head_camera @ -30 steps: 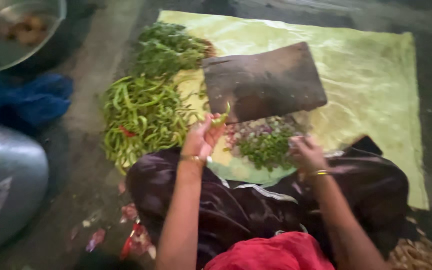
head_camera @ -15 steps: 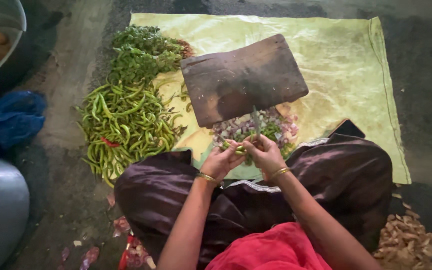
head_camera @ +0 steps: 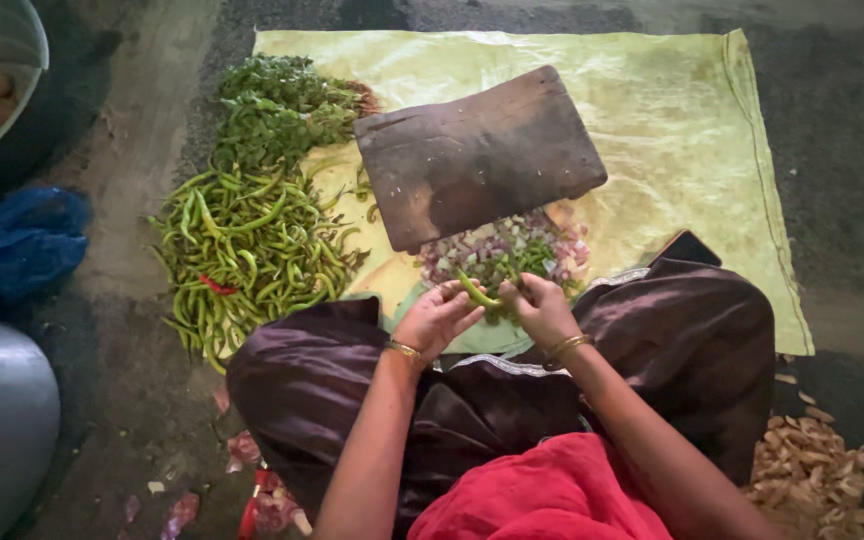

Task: The person sits on the floor and chops onions and green chiles on a wooden block using a knife.

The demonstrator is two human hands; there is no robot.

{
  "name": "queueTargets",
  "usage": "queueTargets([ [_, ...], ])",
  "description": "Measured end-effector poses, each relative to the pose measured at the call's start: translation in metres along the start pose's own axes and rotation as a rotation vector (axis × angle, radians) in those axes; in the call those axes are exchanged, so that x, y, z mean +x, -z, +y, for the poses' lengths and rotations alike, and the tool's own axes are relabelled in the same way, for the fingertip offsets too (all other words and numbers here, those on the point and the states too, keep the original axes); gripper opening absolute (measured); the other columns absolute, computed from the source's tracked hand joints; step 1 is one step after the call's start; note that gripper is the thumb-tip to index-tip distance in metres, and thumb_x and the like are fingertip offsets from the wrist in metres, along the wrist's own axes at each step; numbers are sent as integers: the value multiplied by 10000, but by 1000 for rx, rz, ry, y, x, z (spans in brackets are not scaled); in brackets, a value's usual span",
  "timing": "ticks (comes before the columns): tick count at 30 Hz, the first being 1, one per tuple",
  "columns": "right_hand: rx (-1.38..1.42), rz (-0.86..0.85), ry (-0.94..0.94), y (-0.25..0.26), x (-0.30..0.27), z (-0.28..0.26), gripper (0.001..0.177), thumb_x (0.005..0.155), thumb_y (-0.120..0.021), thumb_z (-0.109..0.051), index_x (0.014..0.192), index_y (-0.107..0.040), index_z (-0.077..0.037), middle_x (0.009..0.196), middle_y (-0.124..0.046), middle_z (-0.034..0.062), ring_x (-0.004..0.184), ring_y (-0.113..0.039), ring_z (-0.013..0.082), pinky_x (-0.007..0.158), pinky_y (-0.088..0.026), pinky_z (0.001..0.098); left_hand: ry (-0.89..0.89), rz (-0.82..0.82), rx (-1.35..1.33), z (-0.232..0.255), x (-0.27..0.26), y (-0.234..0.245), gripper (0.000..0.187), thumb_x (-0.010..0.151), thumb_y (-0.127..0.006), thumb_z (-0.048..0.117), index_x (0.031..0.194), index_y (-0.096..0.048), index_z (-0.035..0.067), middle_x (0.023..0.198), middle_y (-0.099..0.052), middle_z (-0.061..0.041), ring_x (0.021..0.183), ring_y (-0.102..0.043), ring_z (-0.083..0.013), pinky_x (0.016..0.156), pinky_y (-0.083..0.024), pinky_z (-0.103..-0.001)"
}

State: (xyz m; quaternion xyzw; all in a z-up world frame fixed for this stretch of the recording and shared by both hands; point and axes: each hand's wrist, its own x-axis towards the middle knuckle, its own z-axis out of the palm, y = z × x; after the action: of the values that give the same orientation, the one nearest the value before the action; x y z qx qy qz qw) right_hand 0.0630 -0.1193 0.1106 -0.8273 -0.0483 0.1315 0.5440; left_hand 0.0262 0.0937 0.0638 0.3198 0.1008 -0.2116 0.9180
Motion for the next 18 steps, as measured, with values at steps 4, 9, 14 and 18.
queueTargets([
  [4, 22, 45, 7, -4, -6, 8, 320, 1014, -700, -256, 813, -638, -15, 627, -503, -32, 572, -401, 43, 476, -327, 266, 26, 111, 79, -14, 11, 12, 284, 1015, -643, 120, 1280, -591, 31, 1169, -645, -56, 1088, -660, -174, 1031, -567, -373],
  [9, 189, 53, -52, -13, -13, 4, 226, 992, -670, -247, 890, -681, -46, 638, -547, -73, 537, -432, 16, 448, -339, 233, 70, 42, 79, -16, 12, 23, 298, 1018, -627, 153, 1286, -587, 28, 1193, -677, -90, 1111, -687, -229, 1017, -564, -369],
  [14, 240, -3, -74, -10, -11, -6, 210, 997, -657, -257, 949, -714, -61, 633, -571, -70, 506, -435, 19, 435, -328, 226, 42, 72, 21, -13, 11, 12, 324, 1039, -602, 259, 1262, -596, 23, 1159, -730, -113, 1106, -715, -240, 998, -571, -382],
  [18, 268, -106, -180, -6, -7, -7, 214, 981, -640, -267, 1032, -762, -99, 623, -568, -70, 479, -433, 20, 423, -328, 222, 2, 183, 119, -13, 19, 11, 331, 990, -611, 296, 1271, -581, 124, 1128, -748, -107, 1032, -738, -205, 910, -601, -367],
])
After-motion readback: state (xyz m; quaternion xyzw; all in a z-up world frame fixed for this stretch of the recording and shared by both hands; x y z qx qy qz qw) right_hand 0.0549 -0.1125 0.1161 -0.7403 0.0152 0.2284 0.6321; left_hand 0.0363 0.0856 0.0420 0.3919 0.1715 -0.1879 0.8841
